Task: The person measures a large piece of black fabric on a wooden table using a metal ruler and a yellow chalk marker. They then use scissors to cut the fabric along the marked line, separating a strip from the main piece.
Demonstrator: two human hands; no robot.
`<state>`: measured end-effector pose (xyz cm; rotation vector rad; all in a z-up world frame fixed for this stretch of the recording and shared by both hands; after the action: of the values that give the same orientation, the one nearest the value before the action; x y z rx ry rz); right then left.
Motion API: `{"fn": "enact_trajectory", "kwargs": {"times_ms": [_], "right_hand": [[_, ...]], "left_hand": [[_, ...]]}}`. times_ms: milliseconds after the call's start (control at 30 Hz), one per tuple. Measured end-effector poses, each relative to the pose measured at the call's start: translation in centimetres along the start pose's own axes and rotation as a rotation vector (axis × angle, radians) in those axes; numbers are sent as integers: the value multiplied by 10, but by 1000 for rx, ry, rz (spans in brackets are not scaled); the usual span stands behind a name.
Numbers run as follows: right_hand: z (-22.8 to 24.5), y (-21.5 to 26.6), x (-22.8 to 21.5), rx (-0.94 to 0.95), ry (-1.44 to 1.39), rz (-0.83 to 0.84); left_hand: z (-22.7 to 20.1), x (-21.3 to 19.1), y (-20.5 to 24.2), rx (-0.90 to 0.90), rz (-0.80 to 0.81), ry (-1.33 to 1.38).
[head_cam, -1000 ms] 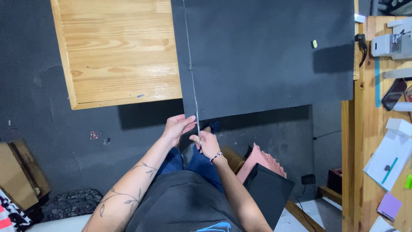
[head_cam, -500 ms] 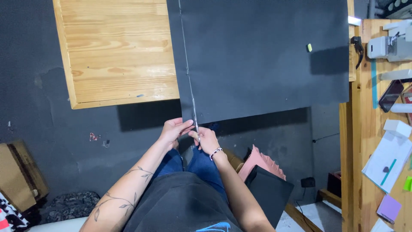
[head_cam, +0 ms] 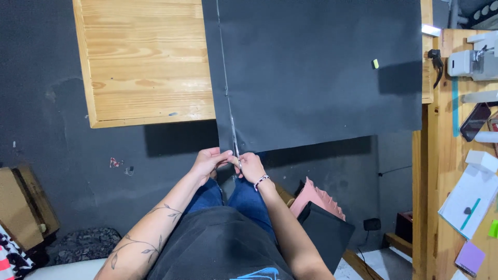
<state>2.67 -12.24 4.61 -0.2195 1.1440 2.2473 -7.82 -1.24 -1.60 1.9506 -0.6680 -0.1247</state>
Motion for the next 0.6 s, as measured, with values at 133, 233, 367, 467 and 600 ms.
{"fn": "enact_trajectory", "kwargs": {"times_ms": [133, 233, 367, 467, 600], "right_hand": [[0, -3, 4, -19, -7, -26], [-17, -11, 10, -34, -11, 2], [-15, -8, 7, -40, -16, 0], [-18, -7, 9, -14, -48, -4], [-28, -2, 17, -42, -123, 41]], "left_hand": [[14, -8, -19, 9, 3, -45], [32, -23, -44, 15, 35, -72], [-32, 4, -6, 34, 97, -131], [-63, 14, -15, 112, -3, -107], [-42, 5, -89, 171, -248, -236]]}}
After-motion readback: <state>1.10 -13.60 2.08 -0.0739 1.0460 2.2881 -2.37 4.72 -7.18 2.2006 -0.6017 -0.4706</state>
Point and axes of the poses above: each hand's wrist, its own y-axis away from the middle knuckle, its own x-axis out of the palm, z = x × y, the point moved 3 cm from there along -y, towards the middle knuckle, and after that the axes turned 10 degrees about -z, right-handed, at the moved point
